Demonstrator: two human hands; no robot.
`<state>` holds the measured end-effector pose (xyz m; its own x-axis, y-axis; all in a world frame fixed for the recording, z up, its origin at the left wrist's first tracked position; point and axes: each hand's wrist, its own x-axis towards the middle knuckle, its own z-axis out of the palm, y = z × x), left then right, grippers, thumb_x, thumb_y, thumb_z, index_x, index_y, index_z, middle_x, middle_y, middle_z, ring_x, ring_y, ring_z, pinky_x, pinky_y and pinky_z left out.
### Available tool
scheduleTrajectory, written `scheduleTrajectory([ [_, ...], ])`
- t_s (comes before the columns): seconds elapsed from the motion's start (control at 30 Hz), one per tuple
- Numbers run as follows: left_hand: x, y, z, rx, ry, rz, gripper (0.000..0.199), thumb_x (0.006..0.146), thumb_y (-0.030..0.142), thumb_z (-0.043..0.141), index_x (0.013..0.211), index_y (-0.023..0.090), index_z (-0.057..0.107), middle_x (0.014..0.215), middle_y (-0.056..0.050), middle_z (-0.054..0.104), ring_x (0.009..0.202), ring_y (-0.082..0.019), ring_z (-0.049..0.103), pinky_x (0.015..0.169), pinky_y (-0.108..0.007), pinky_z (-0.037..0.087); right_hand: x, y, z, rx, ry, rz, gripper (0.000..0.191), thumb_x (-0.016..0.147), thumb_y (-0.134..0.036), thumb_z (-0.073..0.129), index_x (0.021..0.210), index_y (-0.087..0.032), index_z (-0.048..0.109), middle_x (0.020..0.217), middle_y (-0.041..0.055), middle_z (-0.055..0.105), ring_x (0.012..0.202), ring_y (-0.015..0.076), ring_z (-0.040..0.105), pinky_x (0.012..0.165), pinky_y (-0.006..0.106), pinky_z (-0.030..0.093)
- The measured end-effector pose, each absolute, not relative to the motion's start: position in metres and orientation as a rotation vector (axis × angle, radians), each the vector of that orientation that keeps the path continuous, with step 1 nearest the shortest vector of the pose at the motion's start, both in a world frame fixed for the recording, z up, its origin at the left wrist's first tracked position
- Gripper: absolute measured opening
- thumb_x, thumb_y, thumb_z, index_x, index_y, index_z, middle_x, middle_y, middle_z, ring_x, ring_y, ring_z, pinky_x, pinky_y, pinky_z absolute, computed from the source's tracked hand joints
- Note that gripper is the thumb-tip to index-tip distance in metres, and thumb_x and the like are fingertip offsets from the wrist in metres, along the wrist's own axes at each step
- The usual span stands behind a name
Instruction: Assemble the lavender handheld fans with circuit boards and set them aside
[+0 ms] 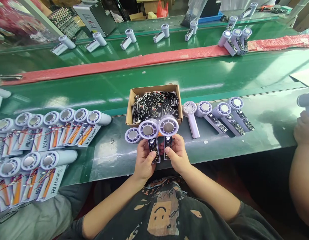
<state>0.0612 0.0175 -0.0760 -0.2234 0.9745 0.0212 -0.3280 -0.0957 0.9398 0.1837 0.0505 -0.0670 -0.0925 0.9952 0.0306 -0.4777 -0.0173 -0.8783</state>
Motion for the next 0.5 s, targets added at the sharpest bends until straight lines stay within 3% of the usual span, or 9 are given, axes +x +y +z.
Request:
scheduleTrajectory([
  [0.1,0.0615,0.0173,-0.0760,0.873,1.110,1.553,0.050,0.084,0.042,0.071,0.128,0.030,0.050,0.133,-0.008,0.061,0.122,-0.024,0.060,0.101,-0.041,0.052,0.1832,0.0504,-0.0665,-0.796,-0.888,1.485,0.049,0.077,-0.044,0.077,0.116,-0.033,0.049,0.104,-0.0001,0.064,0.092,0.0184,0.063,0.087,0.039,0.054],
  [0.27,0.0626,0.0175,-0.0746,0.839,1.122,1.538,0.047,0.085,0.041,0.070,0.126,0.030,0.050,0.127,-0.007,0.064,0.106,-0.022,0.068,0.086,-0.036,0.059,0.1832,0.0502,-0.0655,-0.793,-0.871,1.542,0.047,0.079,-0.043,0.075,0.114,-0.033,0.046,0.097,-0.0015,0.062,0.081,0.0171,0.064,0.079,0.039,0.056],
  [0.5,0.0626,0.0175,-0.0746,0.868,1.093,1.571,0.055,0.081,0.047,0.073,0.127,0.028,0.050,0.130,-0.009,0.062,0.114,-0.024,0.065,0.096,-0.041,0.055,0.1833,0.0514,-0.0653,-0.823,-0.938,1.473,0.058,0.073,-0.051,0.077,0.117,-0.032,0.045,0.098,0.0007,0.062,0.085,0.0190,0.064,0.077,0.038,0.057],
])
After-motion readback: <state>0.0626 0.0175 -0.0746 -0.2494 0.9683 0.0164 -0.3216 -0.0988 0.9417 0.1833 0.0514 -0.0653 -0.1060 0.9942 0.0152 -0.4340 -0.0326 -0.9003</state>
